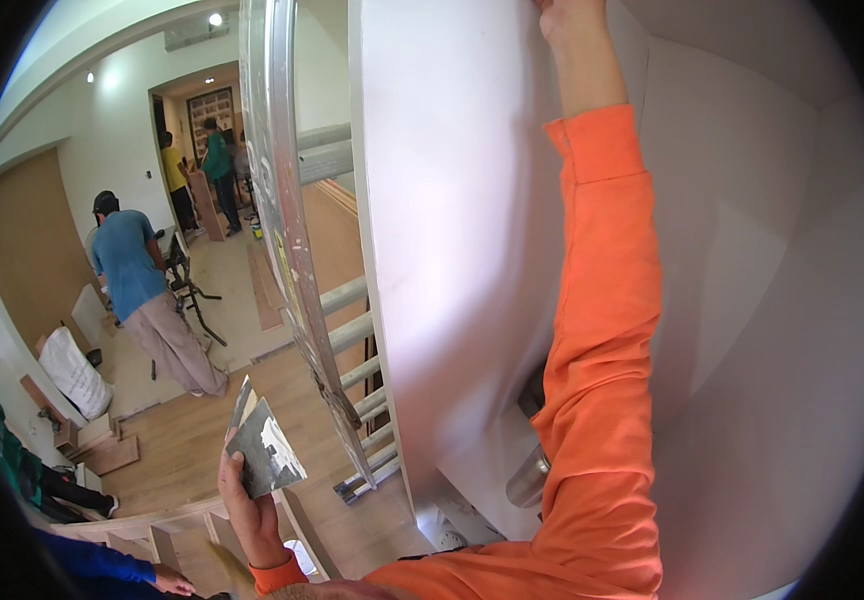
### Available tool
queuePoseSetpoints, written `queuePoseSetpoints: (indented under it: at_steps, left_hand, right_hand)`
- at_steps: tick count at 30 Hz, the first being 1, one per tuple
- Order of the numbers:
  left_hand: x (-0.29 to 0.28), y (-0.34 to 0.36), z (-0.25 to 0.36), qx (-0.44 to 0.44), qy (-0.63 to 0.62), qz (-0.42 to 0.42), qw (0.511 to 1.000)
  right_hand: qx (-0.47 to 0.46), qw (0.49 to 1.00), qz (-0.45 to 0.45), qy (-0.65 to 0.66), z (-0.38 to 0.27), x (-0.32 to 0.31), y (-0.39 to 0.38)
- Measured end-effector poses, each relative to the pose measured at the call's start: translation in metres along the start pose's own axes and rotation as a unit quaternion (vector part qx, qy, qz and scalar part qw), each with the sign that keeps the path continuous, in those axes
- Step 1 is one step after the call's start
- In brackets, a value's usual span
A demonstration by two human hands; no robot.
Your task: The person applies white wall compound to a wall corner using a putty knife and a hawk. They repeatedly scoop compound from the hawk and smooth it onto the wall surface while standing on a ladder. Other workers are visible in the background performing separate tasks.
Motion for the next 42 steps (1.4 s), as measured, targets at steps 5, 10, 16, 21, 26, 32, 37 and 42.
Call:
queuePoseSetpoints:
  at_steps: [5,10,16,21,26,32,37,42]
  left_hand:
    - [-0.002,0.001,0.000,0.004,0.007,0.001,1.000]
    - [-0.007,0.000,-0.004,0.012,-0.011,0.005,1.000]
    - [-0.015,0.000,-0.012,0.005,-0.026,0.007,1.000]
    - [-0.021,0.000,-0.016,0.002,-0.029,0.030,0.999]
    - [-0.021,-0.001,-0.016,0.007,-0.027,0.030,0.999]
    - [-0.019,-0.003,-0.014,0.008,-0.022,0.031,0.999]
    - [-0.014,-0.005,-0.012,0.015,-0.032,0.020,0.999]
    - [-0.019,-0.006,-0.015,0.010,-0.022,0.045,0.999]
  right_hand:
    - [-0.005,0.998,-0.055,0.027,-0.005,0.009,-0.003]
    - [-0.008,0.987,-0.159,0.018,-0.007,0.030,-0.014]
    - [0.005,0.987,-0.159,0.011,0.001,0.018,-0.014]
    - [0.023,0.968,-0.226,0.105,0.019,0.010,0.009]
    - [0.055,0.927,-0.273,0.253,0.027,0.013,0.013]
    - [0.002,0.976,-0.203,0.076,0.018,-0.003,0.008]
    - [0.074,0.908,-0.298,0.284,0.023,0.023,0.008]
    - [0.012,0.963,-0.247,0.106,0.009,0.014,-0.008]
Point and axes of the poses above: each hand's wrist, its own y-axis towards the middle knuckle, its own x-axis out of the palm, z = x × y, the point moved 9 cm from there along y, towards the middle knuckle, and after that the axes turned 4 degrees about -y, right-handed, at the moved point
